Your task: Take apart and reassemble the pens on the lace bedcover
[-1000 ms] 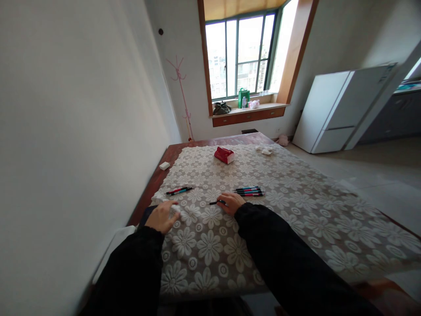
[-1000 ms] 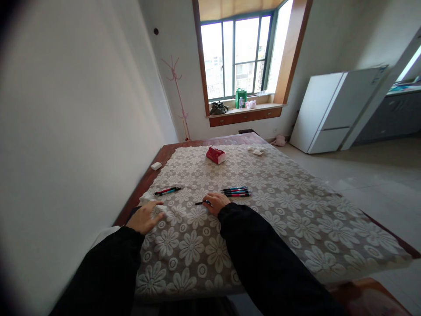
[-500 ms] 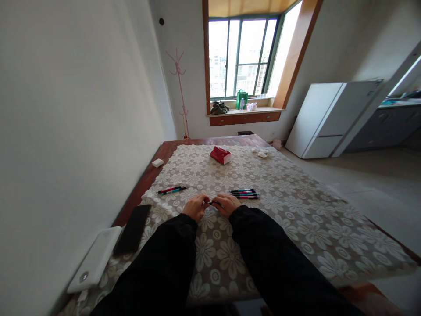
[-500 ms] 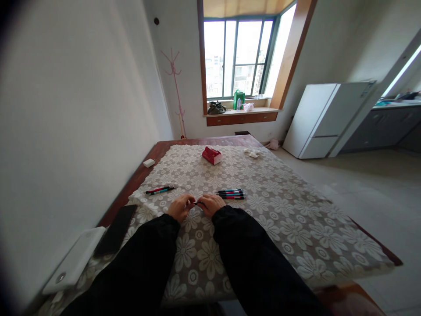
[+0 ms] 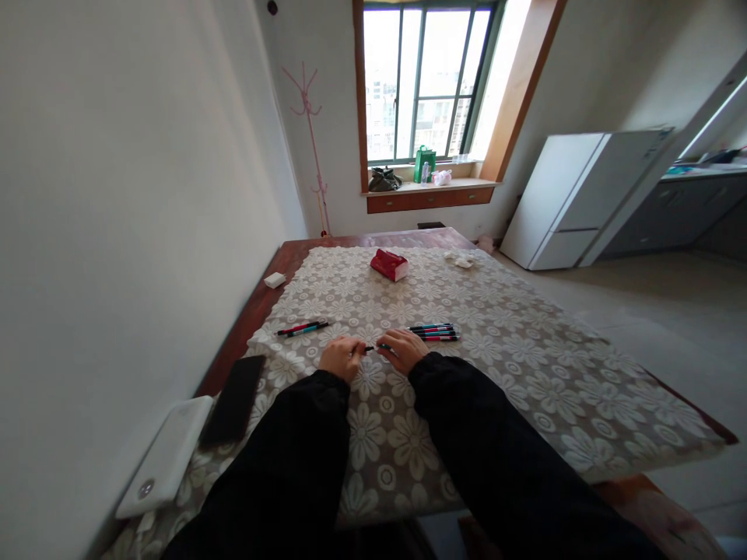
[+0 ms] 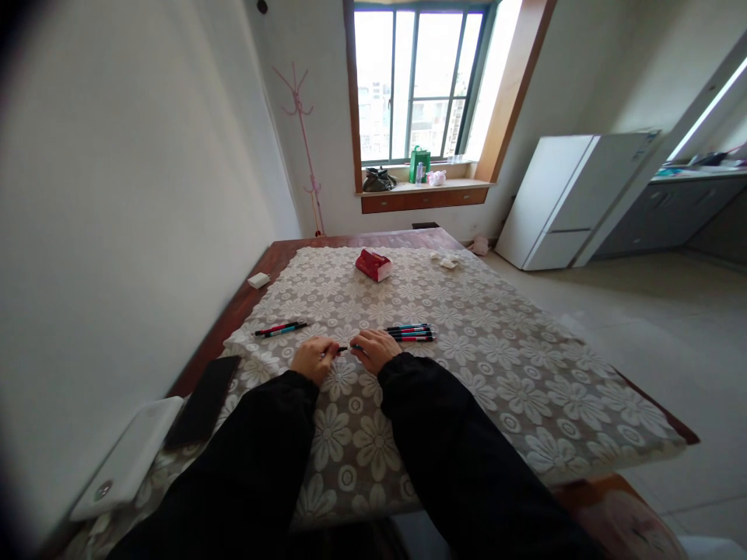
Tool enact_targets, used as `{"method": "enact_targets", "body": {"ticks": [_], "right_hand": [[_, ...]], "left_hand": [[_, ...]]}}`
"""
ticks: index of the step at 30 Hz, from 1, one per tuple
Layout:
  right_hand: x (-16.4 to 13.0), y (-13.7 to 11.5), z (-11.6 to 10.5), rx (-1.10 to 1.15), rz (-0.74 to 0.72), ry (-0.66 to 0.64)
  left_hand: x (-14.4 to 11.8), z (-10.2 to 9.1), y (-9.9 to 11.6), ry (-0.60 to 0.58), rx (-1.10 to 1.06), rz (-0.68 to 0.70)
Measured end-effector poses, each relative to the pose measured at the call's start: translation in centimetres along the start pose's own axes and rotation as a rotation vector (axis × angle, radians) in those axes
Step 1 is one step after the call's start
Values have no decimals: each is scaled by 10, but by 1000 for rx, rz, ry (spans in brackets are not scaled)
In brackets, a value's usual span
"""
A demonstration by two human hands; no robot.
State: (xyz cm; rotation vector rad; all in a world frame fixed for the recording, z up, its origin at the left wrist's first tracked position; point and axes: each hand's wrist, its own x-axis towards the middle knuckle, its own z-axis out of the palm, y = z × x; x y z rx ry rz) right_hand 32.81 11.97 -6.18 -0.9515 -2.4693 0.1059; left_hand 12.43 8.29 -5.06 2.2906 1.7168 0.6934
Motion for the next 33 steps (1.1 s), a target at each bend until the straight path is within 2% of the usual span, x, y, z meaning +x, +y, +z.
{"method": "enact_targets", "body": {"ticks": [4, 13, 15, 19, 23, 28, 33], "right_hand": [[0, 0, -3, -24, 43, 22], [0, 1, -5, -72, 143, 8], [0, 2, -7, -100, 203, 14], [-1, 4, -13, -163, 316, 28], [-1, 6, -15, -173, 324, 14], [-1, 4, -9, -142, 234, -23], [0, 3, -6, -135, 227, -7]], "left_hand": [[1, -1, -7, 31, -1, -59], [0, -1, -11, 66, -131, -62], [1, -2, -11, 76, -128, -57], [1, -3, -14, 98, -50, -155], [2, -1, -20, 131, -15, -214], [1, -2, -18, 114, -20, -167], [0, -2, -14, 69, -55, -1]]}}
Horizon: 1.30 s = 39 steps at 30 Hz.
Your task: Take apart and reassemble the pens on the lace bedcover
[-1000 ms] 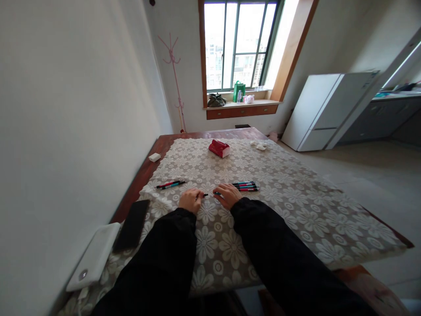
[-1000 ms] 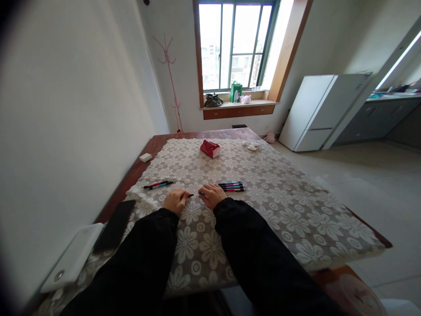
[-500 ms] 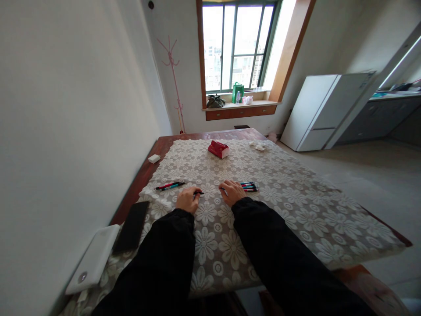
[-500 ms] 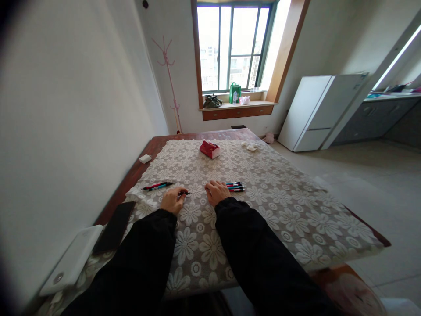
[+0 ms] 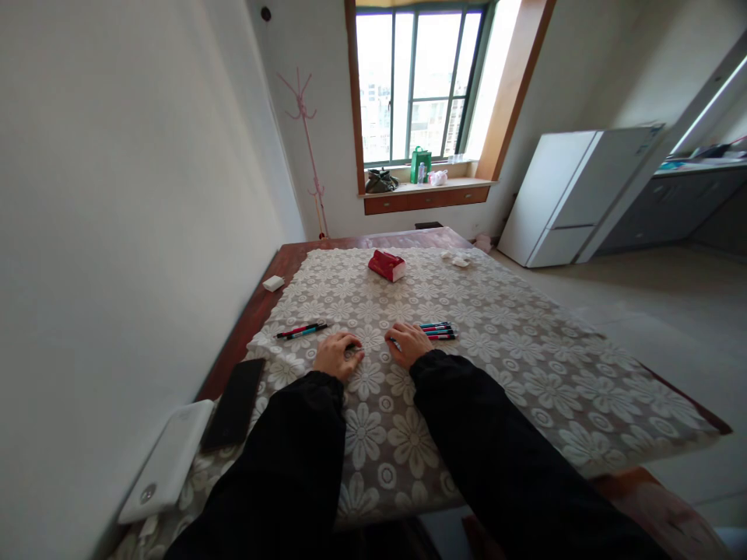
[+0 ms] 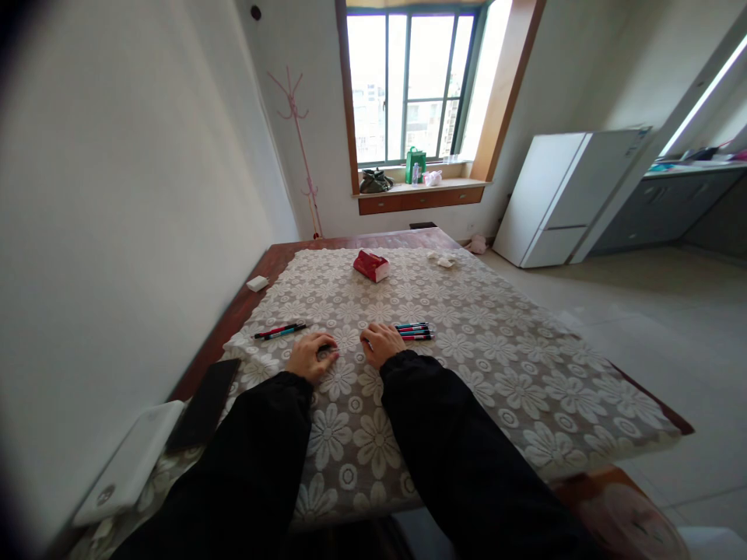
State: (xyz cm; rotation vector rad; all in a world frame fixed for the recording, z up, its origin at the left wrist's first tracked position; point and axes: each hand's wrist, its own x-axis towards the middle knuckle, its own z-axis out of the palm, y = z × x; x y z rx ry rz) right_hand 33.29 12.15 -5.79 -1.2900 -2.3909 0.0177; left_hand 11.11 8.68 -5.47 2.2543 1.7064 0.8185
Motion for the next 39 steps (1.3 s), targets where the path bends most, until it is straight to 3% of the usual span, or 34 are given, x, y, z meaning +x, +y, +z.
{"method": "enact_targets", "body": {"ticks": [9, 21, 27, 35, 39], "right_hand": [[1, 13, -14, -31, 60, 35], [0, 5, -4, 32, -55, -99], [0, 6, -3, 36, -60, -118], [1, 7, -14, 3, -21, -86], [-2, -1, -19, 39, -98, -77]], "left_hand": [[0, 0, -2, 44, 25, -61], [1, 1, -2, 35, -27, -57], [0, -2, 1, -15, 0, -17], [1, 3, -6, 19, -38, -25], [1, 3, -6, 18, -17, -48]]}}
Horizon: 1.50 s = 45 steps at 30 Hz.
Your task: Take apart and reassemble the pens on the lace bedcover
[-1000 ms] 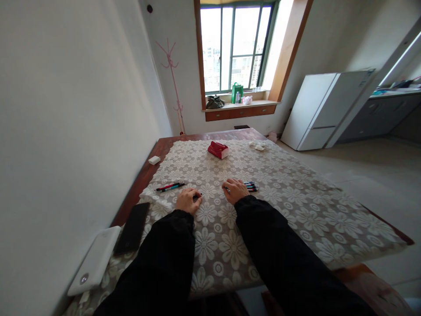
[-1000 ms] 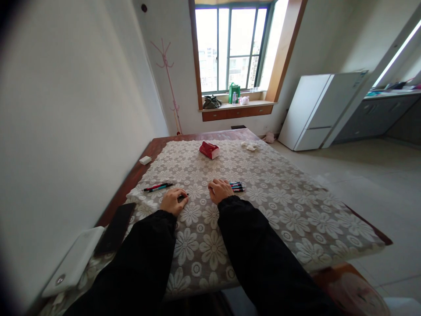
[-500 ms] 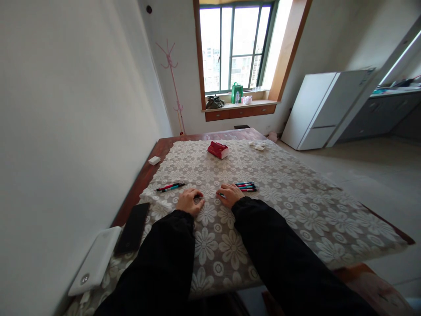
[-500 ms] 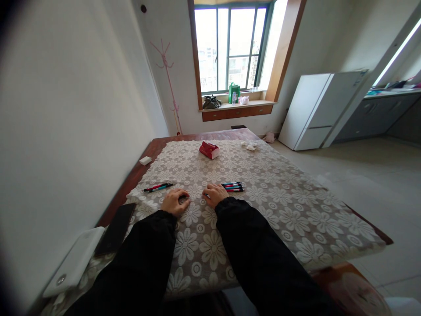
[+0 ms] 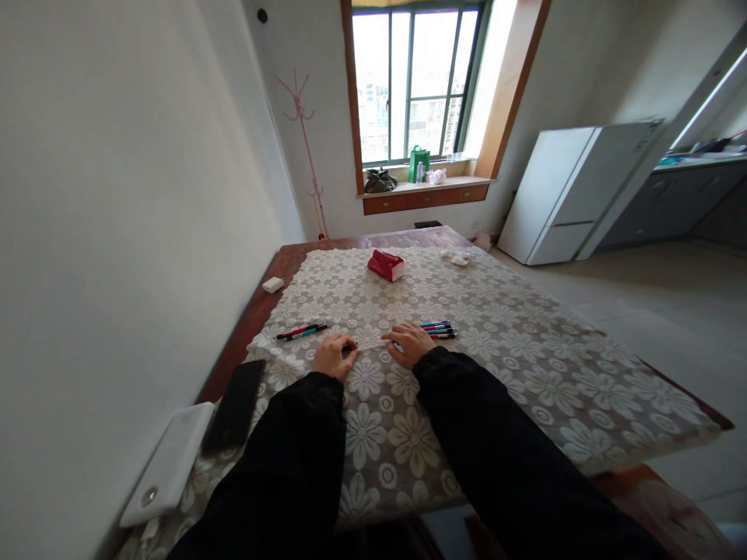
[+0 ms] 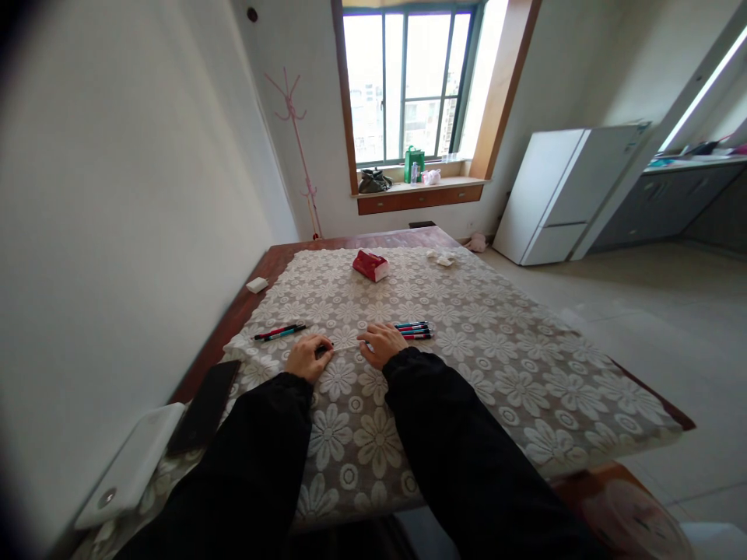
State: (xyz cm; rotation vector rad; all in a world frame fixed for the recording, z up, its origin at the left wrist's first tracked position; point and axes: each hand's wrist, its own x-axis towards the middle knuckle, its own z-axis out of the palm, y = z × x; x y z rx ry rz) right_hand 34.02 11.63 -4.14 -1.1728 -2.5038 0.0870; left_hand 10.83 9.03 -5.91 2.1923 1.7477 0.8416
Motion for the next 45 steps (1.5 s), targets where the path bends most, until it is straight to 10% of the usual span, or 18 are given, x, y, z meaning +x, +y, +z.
{"method": "enact_targets", "body": {"ticks": [18, 45], "right_hand": [[2, -14, 16, -23, -271, -2], [2, -9, 18, -27, -237, 52]], "left_hand": [[1, 0, -3, -37, -60, 8], [2, 3, -6, -2, -38, 43]]}}
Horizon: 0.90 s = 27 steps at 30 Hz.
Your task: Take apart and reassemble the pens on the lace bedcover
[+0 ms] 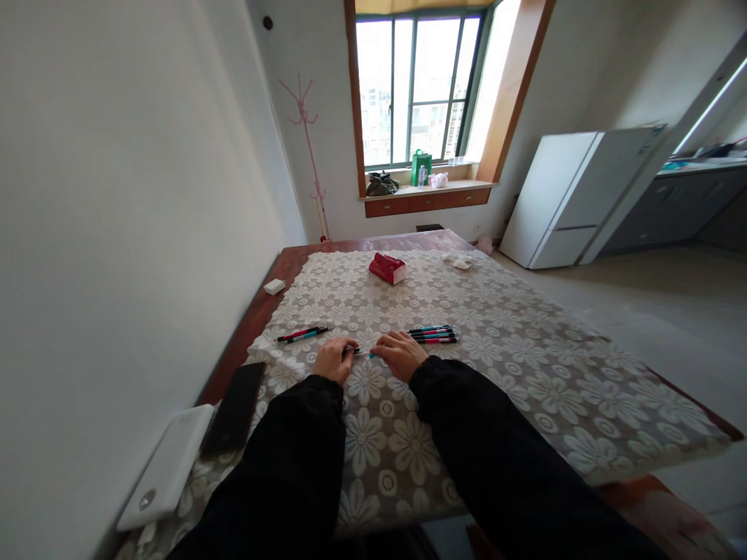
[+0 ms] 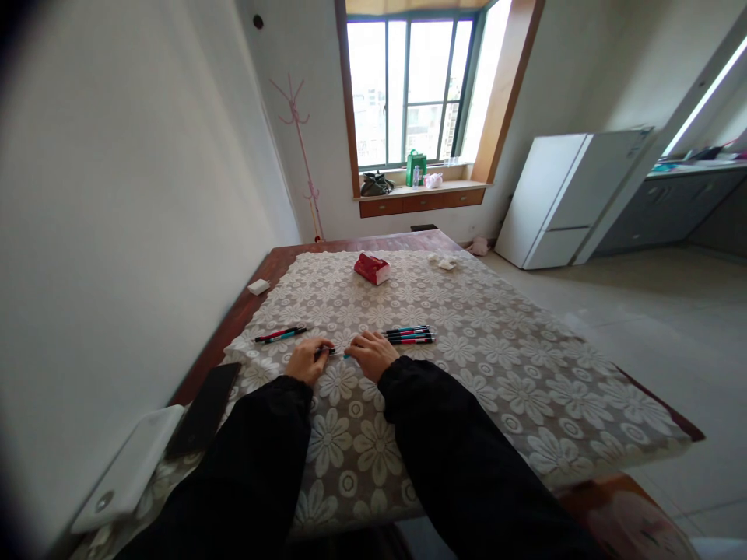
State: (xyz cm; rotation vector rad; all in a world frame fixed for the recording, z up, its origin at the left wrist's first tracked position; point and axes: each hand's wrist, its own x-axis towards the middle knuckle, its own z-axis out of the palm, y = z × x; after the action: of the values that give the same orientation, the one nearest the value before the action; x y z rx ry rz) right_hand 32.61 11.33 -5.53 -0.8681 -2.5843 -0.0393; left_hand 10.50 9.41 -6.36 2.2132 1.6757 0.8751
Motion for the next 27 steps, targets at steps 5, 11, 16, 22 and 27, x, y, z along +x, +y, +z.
{"method": "enact_targets", "body": {"ticks": [5, 11, 16, 22, 27], "right_hand": [[1, -2, -7, 5, 60, 14], [0, 0, -12, 12, 137, 5], [-1, 2, -9, 17, 146, -27], [-1, 1, -5, 59, 104, -8], [-2, 1, -3, 82, 90, -3]], "left_hand": [[0, -2, 0, 28, -2, -20], [0, -6, 5, 35, 34, -40], [-1, -8, 7, 35, 52, -34], [-2, -10, 13, 1, 52, 4], [-3, -10, 15, -4, 49, 56]]}}
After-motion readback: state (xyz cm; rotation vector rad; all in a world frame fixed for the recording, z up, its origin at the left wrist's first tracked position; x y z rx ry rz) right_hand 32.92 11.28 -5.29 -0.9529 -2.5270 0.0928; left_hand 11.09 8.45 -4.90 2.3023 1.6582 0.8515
